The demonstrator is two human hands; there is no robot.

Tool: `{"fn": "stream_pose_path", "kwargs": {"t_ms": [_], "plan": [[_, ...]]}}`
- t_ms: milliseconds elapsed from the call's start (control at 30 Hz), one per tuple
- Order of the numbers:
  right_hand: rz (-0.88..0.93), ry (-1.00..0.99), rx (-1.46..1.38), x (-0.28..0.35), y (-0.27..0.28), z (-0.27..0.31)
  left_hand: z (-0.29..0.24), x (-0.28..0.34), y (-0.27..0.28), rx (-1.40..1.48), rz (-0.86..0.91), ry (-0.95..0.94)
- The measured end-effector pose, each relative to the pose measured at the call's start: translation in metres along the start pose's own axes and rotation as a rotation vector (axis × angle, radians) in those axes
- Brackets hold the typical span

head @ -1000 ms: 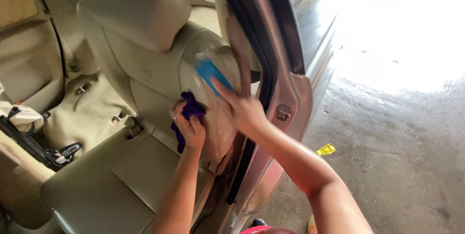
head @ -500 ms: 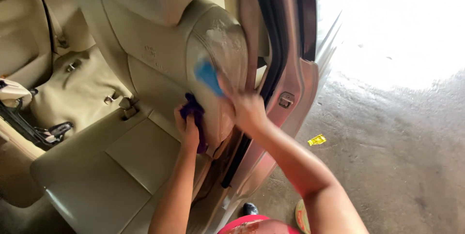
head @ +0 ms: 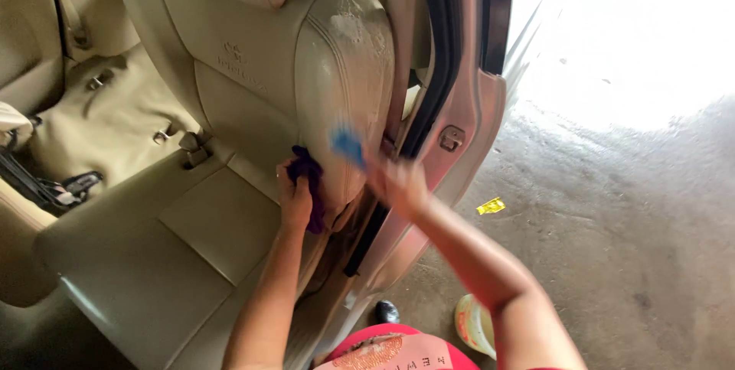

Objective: Cleaning a leather car seat with a brush, spray, and cloth.

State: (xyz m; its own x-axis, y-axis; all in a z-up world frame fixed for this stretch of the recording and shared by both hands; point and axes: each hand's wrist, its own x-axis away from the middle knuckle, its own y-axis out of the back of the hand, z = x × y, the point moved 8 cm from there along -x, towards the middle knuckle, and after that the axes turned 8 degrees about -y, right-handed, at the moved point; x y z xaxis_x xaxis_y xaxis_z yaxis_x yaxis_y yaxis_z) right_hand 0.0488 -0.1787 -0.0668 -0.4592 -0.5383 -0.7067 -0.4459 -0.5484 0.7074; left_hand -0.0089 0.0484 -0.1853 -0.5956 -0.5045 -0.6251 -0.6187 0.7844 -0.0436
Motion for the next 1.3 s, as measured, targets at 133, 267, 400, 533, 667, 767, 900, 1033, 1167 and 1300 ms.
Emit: {"fn": "stream_pose_path", "kwargs": {"t_ms": [133, 267, 400, 533, 667, 767, 900, 1033, 1167, 1300], "plan": [[0.167, 0.133, -0.136, 0.111, -0.044, 0.014, -0.004, 0.003, 0.000, -0.001, 0.071, 0.156], [-0.304, 0.284, 0.368, 0.057, -0.041, 0.002, 0.018, 0.009, -0.003, 0.250, 0.087, 0.288], [-0.203, -0.088, -0.429, -0.041, 0.042, -0.004, -0.008, 0.010, 0.002, 0.069, 0.061, 0.401], [-0.070, 0.131, -0.250, 0.063, -0.055, -0.012, 0.000, 0.009, 0.007, 0.158, 0.087, 0.345], [0.271, 0.341, -0.320, 0.126, -0.081, -0.008, 0.003, 0.020, 0.006, 0.250, 0.051, 0.613], [0.298, 0.358, -0.168, 0.088, -0.076, -0.031, 0.021, 0.015, 0.012, 0.128, 0.122, 0.349], [0.382, 0.462, -0.146, 0.054, -0.033, -0.023, -0.003, 0.010, 0.009, 0.043, 0.141, 0.275], [0.341, 0.513, -0.241, 0.047, -0.023, -0.011, 0.009, 0.014, 0.008, 0.109, 0.120, 0.366], [0.182, 0.488, -0.225, 0.018, -0.005, -0.002, 0.009, 0.014, 0.008, 0.202, 0.130, 0.318], [0.278, 0.353, -0.225, 0.063, -0.067, -0.029, 0.004, 0.011, 0.008, 0.085, 0.120, 0.323]]}}
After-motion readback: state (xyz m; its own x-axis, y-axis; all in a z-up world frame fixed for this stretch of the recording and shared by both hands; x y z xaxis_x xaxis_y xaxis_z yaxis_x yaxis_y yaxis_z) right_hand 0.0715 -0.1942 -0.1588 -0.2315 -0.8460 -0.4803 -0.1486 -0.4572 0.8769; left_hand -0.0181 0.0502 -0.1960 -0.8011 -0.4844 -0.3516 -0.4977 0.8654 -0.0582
